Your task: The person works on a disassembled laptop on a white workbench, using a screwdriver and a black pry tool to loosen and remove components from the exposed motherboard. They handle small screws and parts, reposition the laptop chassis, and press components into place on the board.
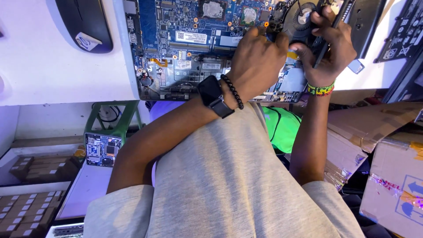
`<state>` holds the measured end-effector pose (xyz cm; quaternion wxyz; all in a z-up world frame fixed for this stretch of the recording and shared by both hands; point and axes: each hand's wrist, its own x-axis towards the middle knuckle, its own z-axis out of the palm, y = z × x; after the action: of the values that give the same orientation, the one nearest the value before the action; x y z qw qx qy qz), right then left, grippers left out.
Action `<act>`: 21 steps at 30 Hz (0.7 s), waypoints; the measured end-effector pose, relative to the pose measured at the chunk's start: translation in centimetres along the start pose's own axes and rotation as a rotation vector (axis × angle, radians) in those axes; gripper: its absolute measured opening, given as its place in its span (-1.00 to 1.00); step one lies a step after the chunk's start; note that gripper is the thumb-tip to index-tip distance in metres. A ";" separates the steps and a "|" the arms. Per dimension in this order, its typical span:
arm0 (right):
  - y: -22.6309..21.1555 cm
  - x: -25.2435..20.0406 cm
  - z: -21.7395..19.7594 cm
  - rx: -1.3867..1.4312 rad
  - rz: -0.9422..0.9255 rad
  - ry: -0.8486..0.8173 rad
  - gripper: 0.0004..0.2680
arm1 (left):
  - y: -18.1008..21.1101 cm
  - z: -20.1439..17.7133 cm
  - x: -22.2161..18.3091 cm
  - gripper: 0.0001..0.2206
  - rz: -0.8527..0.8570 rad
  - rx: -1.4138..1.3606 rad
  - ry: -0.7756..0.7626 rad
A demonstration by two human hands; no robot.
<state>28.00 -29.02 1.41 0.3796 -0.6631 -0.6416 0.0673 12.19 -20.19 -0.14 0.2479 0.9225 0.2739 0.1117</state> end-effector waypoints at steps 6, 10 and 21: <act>0.0 0.0 0.0 -0.027 -0.005 -0.006 -0.70 | -0.1 -0.9 -0.1 -0.86 0.041 0.017 0.011; 0.6 -0.4 0.0 -0.085 -0.029 0.017 -0.69 | 0.2 -1.7 -1.4 -0.72 0.074 0.052 -0.015; 0.7 -0.4 -0.2 -0.020 0.026 0.007 -0.70 | 1.8 1.2 -3.1 -0.68 0.081 0.185 0.156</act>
<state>28.64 -29.41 0.97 0.3745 -0.6754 -0.6321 0.0635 10.89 -23.72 -0.44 0.1350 0.9403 0.2638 0.1673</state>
